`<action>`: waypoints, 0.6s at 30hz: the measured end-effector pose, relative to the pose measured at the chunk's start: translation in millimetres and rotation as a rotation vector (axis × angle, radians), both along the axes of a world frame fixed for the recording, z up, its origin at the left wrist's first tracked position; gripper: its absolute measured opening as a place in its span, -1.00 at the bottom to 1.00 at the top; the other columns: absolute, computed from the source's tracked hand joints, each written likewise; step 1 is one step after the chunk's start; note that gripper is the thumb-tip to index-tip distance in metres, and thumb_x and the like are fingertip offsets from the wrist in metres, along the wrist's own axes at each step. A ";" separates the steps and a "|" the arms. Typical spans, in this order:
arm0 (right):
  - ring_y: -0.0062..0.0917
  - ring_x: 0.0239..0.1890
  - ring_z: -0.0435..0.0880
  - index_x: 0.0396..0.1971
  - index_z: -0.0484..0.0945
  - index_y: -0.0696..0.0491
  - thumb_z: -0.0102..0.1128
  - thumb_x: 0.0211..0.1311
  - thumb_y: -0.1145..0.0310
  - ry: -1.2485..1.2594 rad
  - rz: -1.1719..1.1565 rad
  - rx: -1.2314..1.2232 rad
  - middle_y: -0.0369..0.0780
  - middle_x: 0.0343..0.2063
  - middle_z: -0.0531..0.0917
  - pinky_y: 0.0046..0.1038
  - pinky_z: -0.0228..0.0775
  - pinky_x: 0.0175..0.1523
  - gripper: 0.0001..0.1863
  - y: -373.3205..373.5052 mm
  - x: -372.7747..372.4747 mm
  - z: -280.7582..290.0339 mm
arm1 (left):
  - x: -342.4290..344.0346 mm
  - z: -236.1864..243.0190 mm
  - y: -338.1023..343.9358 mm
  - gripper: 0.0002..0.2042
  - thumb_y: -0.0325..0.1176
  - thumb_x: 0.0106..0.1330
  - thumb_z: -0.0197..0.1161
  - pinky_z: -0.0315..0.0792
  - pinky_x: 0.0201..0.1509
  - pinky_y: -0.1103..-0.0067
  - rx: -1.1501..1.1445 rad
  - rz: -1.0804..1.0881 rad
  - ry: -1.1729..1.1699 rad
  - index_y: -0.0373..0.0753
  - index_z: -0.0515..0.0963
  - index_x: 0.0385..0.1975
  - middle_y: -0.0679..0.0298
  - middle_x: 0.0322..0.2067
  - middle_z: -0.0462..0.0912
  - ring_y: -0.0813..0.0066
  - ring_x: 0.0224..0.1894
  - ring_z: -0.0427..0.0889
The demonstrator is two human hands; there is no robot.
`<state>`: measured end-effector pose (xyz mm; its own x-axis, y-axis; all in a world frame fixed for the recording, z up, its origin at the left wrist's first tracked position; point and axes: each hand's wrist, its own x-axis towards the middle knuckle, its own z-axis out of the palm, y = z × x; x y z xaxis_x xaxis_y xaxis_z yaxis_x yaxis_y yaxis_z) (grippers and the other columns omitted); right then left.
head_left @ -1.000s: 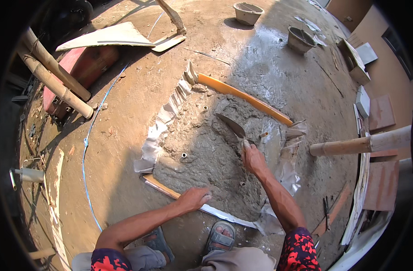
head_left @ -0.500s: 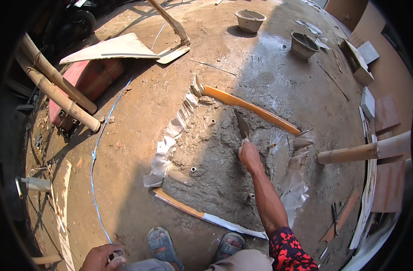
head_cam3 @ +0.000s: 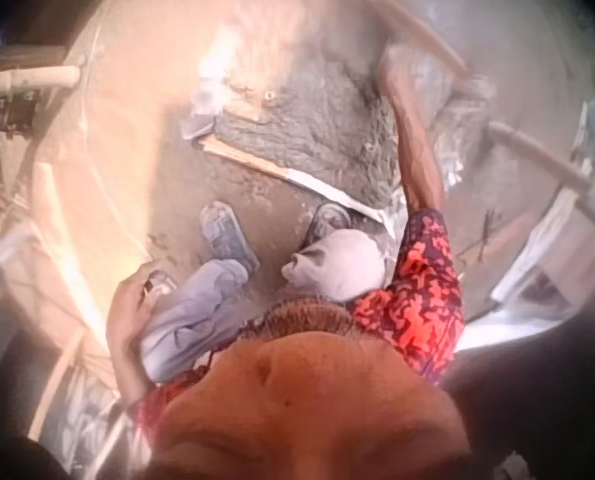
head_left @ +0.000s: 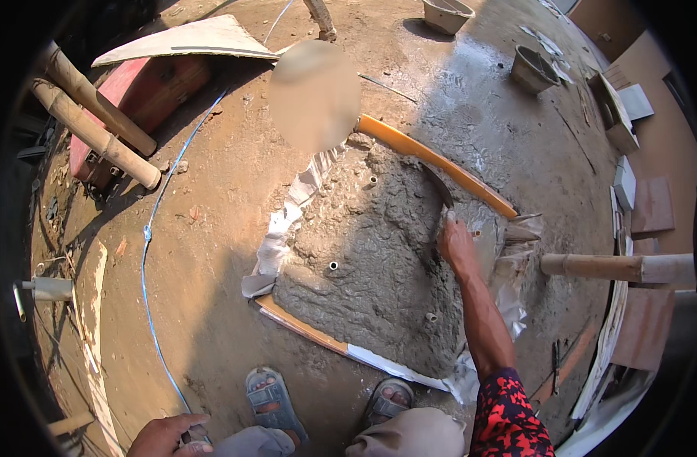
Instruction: The person levels and smooths wet concrete within a wooden frame using a trowel and their hands, then inserts a pipe into the mixture.
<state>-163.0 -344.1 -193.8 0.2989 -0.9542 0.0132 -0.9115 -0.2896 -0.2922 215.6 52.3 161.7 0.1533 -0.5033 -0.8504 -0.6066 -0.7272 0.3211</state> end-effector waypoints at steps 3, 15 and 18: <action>0.12 -0.28 0.58 -0.18 0.44 0.24 -0.05 0.30 0.37 -0.067 0.124 0.050 0.19 -0.32 0.55 0.01 0.42 -0.21 -0.76 4.3 -6.9 -16.8 | 10.5 -13.0 3.0 -0.51 -0.17 0.11 0.40 0.50 -0.23 0.47 -0.116 -0.115 -0.009 -0.31 0.53 -0.01 0.13 -0.25 0.70 0.23 -0.34 0.67; 0.09 -0.14 0.59 0.01 0.42 0.30 0.09 0.25 0.31 -0.381 -0.017 0.321 0.18 -0.25 0.60 -0.11 0.40 -0.02 -0.57 112.8 39.3 50.1 | 15.5 -11.6 -5.2 -0.49 -0.15 0.10 0.42 0.50 -0.22 0.47 -0.135 -0.135 0.003 -0.30 0.52 0.00 0.09 -0.26 0.69 0.20 -0.35 0.66; 0.03 -0.09 0.60 0.11 0.40 0.24 0.10 0.27 0.25 -0.419 -0.089 0.137 0.17 -0.16 0.60 -0.15 0.40 0.02 -0.51 76.1 36.5 60.5 | 10.5 -13.9 -8.2 -0.50 -0.17 0.11 0.42 0.51 -0.21 0.47 -0.161 -0.063 0.018 -0.30 0.52 0.00 0.09 -0.25 0.69 0.21 -0.34 0.67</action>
<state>-126.5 -268.0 -133.3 0.2112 -0.9773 -0.0128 -0.7258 -0.1481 -0.6717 226.1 44.2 147.8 0.1028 -0.6412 -0.7605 -0.6422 -0.6266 0.4415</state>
